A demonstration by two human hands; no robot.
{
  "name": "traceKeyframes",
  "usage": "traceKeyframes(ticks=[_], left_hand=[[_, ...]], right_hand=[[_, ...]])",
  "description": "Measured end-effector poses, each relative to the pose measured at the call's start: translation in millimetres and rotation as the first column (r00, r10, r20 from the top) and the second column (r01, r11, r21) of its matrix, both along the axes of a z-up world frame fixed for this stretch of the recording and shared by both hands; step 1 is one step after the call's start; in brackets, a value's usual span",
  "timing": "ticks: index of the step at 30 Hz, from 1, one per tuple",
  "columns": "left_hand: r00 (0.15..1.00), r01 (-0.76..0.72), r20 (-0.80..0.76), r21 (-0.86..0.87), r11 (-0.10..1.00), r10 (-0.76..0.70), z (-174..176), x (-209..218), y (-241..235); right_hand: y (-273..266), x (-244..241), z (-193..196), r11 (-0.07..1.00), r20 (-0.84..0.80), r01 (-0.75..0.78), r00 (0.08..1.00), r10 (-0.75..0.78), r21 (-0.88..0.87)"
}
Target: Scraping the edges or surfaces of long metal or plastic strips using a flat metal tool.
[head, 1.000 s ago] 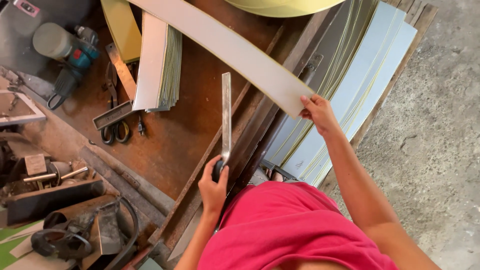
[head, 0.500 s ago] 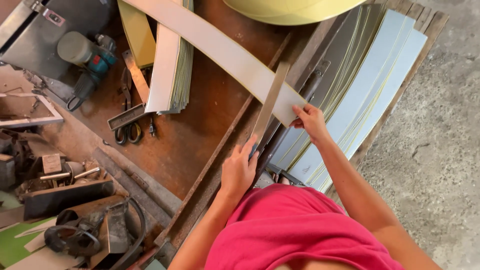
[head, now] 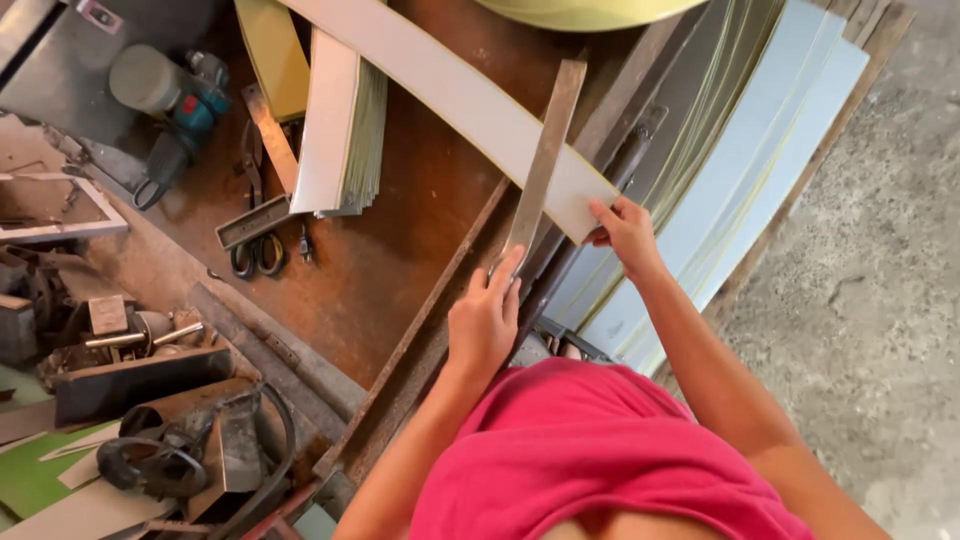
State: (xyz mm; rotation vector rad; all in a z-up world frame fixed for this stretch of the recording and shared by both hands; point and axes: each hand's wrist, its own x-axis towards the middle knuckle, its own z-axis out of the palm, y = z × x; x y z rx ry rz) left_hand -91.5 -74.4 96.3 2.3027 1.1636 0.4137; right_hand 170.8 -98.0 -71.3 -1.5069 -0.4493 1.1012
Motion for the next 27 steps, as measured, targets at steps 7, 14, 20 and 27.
traceKeyframes(ticks=[7,14,20,27], left_hand=[[0.985,0.058,-0.163,-0.021,0.998,-0.061,-59.3,-11.3,4.4],[1.000,0.000,-0.004,0.060,0.998,0.000,-22.9,-5.2,-2.9],[0.995,0.081,-0.050,-0.028,0.996,-0.082,-42.4,-4.5,0.6],[1.000,0.025,0.004,0.018,1.000,-0.025,-42.9,-3.5,-1.5]], right_hand=[[4.0,3.6,-3.8,0.999,0.025,0.016,1.000,-0.017,0.037],[-33.2,23.9,-18.3,0.998,0.039,0.055,0.998,-0.054,-0.007],[-57.1,21.7,-4.9,0.996,0.016,0.082,0.997,-0.081,-0.035],[-86.2,13.7,12.1,0.995,0.025,0.081,0.997,-0.080,-0.051]])
